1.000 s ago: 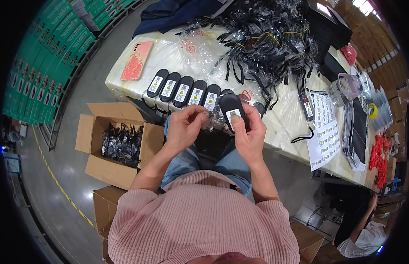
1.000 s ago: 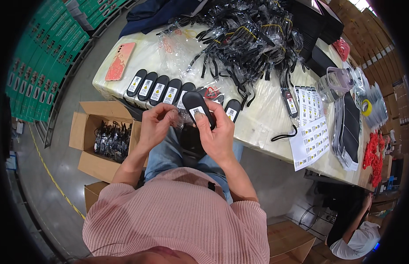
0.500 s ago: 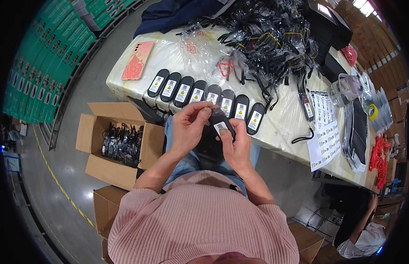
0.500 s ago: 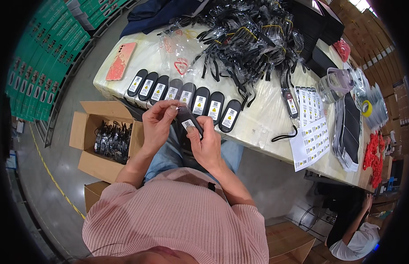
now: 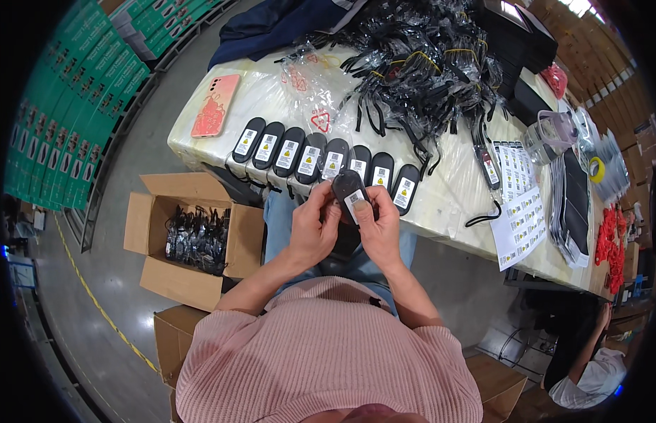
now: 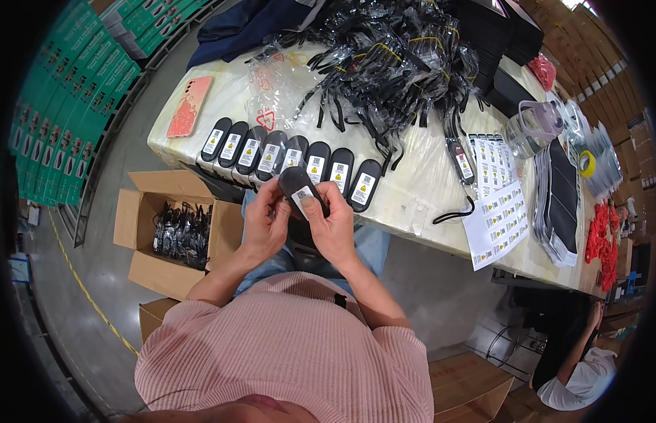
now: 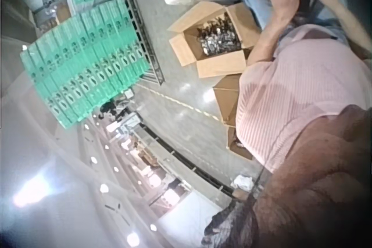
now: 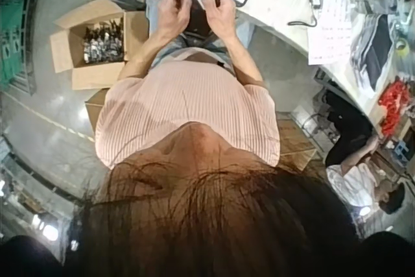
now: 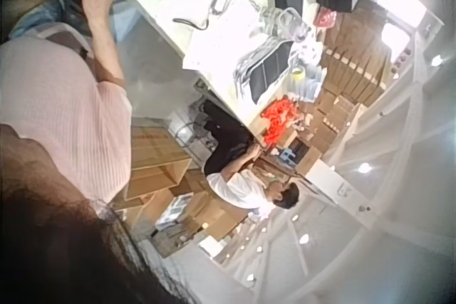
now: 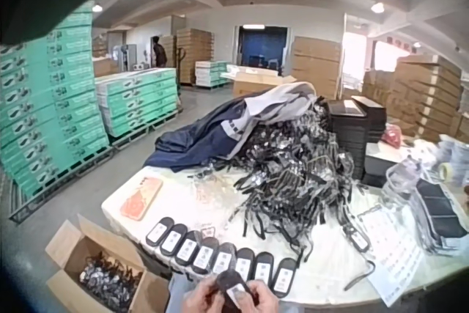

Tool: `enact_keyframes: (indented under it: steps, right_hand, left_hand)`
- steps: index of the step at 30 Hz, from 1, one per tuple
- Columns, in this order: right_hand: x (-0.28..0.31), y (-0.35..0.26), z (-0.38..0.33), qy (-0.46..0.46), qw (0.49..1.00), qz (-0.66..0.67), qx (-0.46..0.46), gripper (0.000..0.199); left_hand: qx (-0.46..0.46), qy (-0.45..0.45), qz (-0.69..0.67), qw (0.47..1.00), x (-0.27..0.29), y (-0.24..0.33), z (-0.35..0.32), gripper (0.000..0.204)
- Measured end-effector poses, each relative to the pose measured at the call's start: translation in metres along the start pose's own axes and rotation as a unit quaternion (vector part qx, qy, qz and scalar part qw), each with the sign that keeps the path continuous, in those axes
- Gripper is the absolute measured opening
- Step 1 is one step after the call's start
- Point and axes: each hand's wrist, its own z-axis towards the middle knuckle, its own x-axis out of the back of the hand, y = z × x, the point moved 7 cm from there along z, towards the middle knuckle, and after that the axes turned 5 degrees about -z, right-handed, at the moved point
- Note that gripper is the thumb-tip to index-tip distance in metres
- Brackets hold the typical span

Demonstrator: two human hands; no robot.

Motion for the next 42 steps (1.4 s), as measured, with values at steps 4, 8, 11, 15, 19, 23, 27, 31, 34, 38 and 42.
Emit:
enact_keyframes:
  steps: [4,8,11,15,19,23,27,31,34,38,42]
  right_hand:
    - [0.001,-0.001,-0.001,-0.02,0.995,0.067,-0.068,0.031]
    - [-0.002,-0.008,-0.002,-0.016,0.99,0.114,-0.076,0.033]
    - [-0.002,-0.008,-0.003,0.006,0.995,0.087,-0.044,0.031]
    - [0.006,-0.002,-0.005,0.045,0.999,0.0,0.002,0.028]
    - [0.013,-0.007,-0.004,0.076,0.995,-0.055,0.035,0.026]
    - [0.017,-0.026,-0.003,0.104,0.992,-0.044,0.057,0.023]
    - [0.012,-0.053,-0.007,0.052,0.997,-0.031,0.05,0.023]
    - [0.019,-0.057,-0.01,0.027,0.997,-0.043,0.05,0.027]
    - [0.032,-0.065,-0.012,0.031,0.995,-0.08,0.059,0.025]
    - [0.088,-0.097,-0.002,0.101,0.98,-0.146,0.093,0.011]
    - [0.153,-0.122,0.022,0.099,0.952,-0.274,0.091,0.007]
  left_hand:
    - [-0.004,-0.018,0.031,0.999,-0.001,0.002,-0.001,0.03]
    - [0.032,-0.019,-0.039,0.999,-0.003,-0.006,0.001,0.03]
    - [0.019,-0.025,-0.033,0.999,-0.007,-0.003,-0.003,0.028]
    - [0.041,-0.031,-0.072,0.996,-0.015,-0.004,-0.013,0.024]
    - [0.097,-0.058,-0.116,0.987,-0.031,-0.014,-0.032,0.019]
    - [0.109,-0.081,-0.105,0.985,-0.036,-0.014,-0.035,0.016]
    - [0.157,-0.032,-0.21,0.965,-0.024,-0.003,-0.021,0.015]
    - [0.131,-0.053,-0.248,0.958,-0.027,0.004,-0.016,0.013]
    - [0.107,-0.129,-0.178,0.97,-0.038,0.011,-0.023,0.012]
    - [0.013,-0.2,-0.075,0.977,-0.041,0.021,-0.018,0.012]
    - [0.008,-0.214,-0.004,0.977,-0.03,0.02,-0.002,0.013]
